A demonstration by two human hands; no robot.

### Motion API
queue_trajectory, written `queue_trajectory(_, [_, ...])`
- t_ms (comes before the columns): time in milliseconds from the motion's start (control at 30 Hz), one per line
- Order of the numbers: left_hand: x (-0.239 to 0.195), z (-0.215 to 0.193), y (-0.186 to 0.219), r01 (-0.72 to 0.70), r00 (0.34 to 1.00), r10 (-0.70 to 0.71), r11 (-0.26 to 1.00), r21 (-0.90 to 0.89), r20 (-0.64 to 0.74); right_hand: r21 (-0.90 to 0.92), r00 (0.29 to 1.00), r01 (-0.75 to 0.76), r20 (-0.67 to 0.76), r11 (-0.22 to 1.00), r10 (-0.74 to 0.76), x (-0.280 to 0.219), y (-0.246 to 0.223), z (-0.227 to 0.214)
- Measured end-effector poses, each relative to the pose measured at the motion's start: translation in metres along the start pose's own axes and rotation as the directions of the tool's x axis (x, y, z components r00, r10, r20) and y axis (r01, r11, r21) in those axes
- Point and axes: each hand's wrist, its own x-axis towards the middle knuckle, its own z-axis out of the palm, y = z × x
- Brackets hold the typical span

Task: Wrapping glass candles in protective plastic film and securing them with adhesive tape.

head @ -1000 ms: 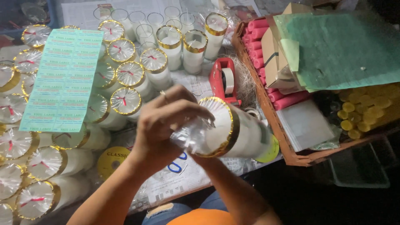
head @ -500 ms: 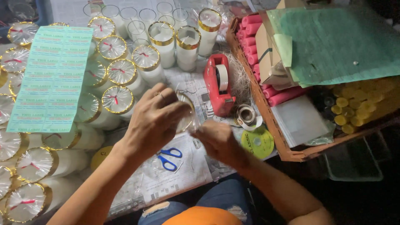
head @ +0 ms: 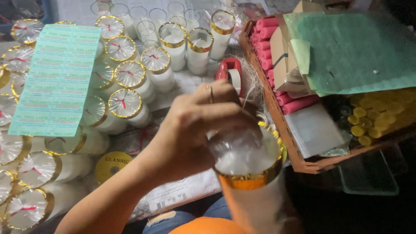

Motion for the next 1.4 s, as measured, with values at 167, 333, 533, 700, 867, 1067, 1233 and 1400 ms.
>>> queue_trajectory(167, [-0.054, -0.001, -0.026, -0.133, 0.977, 0.064, 0.928, 0.347, 0.204, -0.567, 0.965, 0.262, 0.163, 0.781, -0.205, 0.050, -0.013, -0.032])
queue_trajectory(333, [-0.113, 0.008, -0.110, -0.093, 0.995, 0.103, 0.821, 0.563, 0.014, -0.739, 0.934, 0.356, 0.265, 0.572, -0.239, 0.066, 0.040, -0.020])
queue_trajectory(533, [-0.156, 0.023, -0.198, 0.052, 0.985, 0.062, 0.776, 0.629, -0.159, -0.845, 0.965, 0.247, 0.170, 0.475, -0.198, 0.074, 0.112, -0.029])
queue_trajectory(700, [-0.157, 0.036, -0.209, 0.153, 0.959, 0.048, 0.747, 0.647, -0.281, -0.474, 0.995, -0.096, -0.059, 0.875, 0.078, 0.068, 0.125, -0.054])
queue_trajectory(867, [-0.155, 0.042, -0.206, 0.209, 0.940, 0.008, 0.776, 0.595, -0.341, 0.280, 0.957, -0.177, -0.177, 0.943, 0.232, 0.086, 0.151, -0.023])
queue_trajectory(1067, [-0.154, 0.047, -0.211, 0.265, 0.914, -0.021, 0.787, 0.558, -0.405, 0.310, 0.878, -0.168, -0.384, 0.936, 0.285, 0.069, 0.190, -0.035])
queue_trajectory(1233, [-0.155, 0.053, -0.219, 0.272, 0.925, -0.024, 0.740, 0.615, -0.380, -0.052, 0.844, -0.259, -0.497, 0.965, 0.199, 0.033, 0.127, 0.009])
queue_trajectory(1400, [-0.157, 0.061, -0.215, 0.404, 0.904, -0.111, 0.543, 0.736, -0.414, -0.140, 0.714, -0.270, -0.693, 0.953, 0.100, 0.022, 0.132, 0.048])
